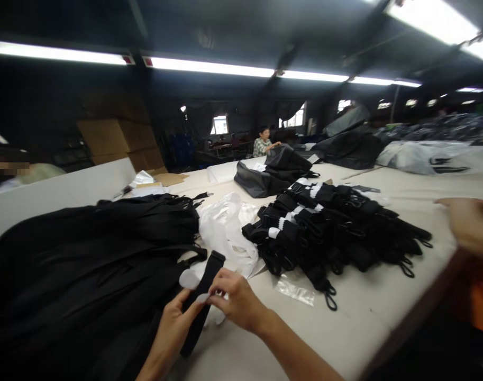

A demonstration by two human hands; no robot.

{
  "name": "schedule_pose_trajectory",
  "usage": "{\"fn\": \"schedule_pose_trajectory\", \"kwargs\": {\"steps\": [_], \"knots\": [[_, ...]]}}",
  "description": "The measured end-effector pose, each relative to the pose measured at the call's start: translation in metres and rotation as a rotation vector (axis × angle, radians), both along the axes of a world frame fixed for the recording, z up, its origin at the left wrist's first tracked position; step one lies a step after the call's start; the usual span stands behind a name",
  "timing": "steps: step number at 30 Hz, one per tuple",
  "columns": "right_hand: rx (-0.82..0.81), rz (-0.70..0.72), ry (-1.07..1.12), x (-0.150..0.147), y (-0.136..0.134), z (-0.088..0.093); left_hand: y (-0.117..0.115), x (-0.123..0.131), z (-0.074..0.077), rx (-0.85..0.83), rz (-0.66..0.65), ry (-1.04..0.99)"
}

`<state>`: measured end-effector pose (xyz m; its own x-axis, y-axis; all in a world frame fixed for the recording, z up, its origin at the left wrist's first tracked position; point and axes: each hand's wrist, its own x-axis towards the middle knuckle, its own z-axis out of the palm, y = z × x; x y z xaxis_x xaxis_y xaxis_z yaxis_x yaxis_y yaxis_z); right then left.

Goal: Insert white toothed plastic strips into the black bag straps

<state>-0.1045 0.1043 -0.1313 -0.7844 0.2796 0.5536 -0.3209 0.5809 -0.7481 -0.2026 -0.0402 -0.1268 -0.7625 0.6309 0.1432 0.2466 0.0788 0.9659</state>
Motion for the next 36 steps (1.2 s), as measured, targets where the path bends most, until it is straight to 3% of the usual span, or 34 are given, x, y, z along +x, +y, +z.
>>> {"fn": "schedule_pose_trajectory", "kwargs": {"steps": [5,8,10,14,17,21,24,30,36], "knots": [[0.237,-0.084,0.096,-0.004,0.000,-0.007,0.003,-0.026,-0.022,-0.109,0.098,0.067],[0.358,-0.094,0.159,-0.008,0.000,-0.015,0.004,-0.040,-0.037,-0.175,-0.086,0.175],[0.301,-0.087,0.149,-0.009,0.000,-0.019,0.004,-0.041,-0.043,-0.191,-0.204,0.229],[-0.074,0.048,0.047,-0.010,-0.001,-0.017,0.004,-0.030,-0.040,-0.162,-0.225,0.224],[-0.344,0.132,-0.004,-0.011,-0.001,-0.012,0.006,-0.021,-0.033,-0.104,-0.255,0.101],[-0.583,0.104,0.009,-0.014,-0.004,-0.010,0.008,-0.013,-0.030,-0.028,-0.232,-0.077],[-0.591,0.039,-0.012,-0.015,-0.006,-0.012,0.008,-0.006,-0.030,-0.042,-0.123,0.007],[-0.458,-0.019,-0.078,-0.016,-0.007,-0.018,0.010,0.010,-0.024,0.021,0.076,0.258],[-0.352,-0.002,-0.119,-0.014,-0.006,-0.013,0.009,0.011,-0.021,0.064,0.107,0.329]]}}
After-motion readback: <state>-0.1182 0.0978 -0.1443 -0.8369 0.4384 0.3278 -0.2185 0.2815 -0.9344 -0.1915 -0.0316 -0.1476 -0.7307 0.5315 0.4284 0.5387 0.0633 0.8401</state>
